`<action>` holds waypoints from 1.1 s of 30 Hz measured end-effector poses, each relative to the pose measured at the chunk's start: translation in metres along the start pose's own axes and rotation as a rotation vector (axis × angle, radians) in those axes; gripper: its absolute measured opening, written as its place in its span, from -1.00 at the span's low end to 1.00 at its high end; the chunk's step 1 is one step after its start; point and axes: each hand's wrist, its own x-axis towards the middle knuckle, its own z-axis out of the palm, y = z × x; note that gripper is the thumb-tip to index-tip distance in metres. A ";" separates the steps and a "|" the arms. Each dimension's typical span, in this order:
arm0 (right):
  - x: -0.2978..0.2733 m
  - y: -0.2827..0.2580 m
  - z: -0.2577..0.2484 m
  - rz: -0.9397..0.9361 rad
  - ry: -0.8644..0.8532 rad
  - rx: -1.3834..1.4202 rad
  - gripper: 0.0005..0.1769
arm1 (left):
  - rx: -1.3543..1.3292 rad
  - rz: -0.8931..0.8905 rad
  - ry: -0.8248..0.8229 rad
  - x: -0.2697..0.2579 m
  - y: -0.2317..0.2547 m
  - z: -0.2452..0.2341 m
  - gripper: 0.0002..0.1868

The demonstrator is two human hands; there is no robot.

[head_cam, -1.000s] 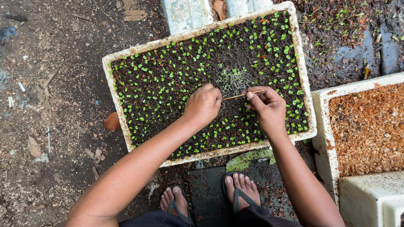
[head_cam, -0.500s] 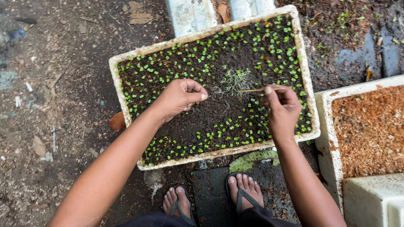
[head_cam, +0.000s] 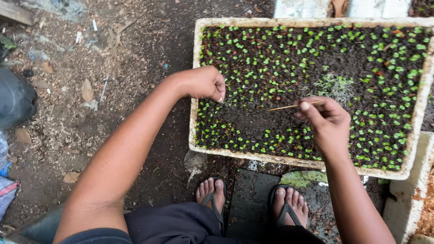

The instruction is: The person uses a small wooden stick to carefully pull weeds from a tray of seedlings. They repeatedly insert the stick into the soil, extract unwanted plants, and place them in a pile within the tray.

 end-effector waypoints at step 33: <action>0.020 0.038 0.099 0.069 -0.212 -0.010 -0.84 | 0.155 0.070 0.090 -0.004 0.016 0.034 -0.76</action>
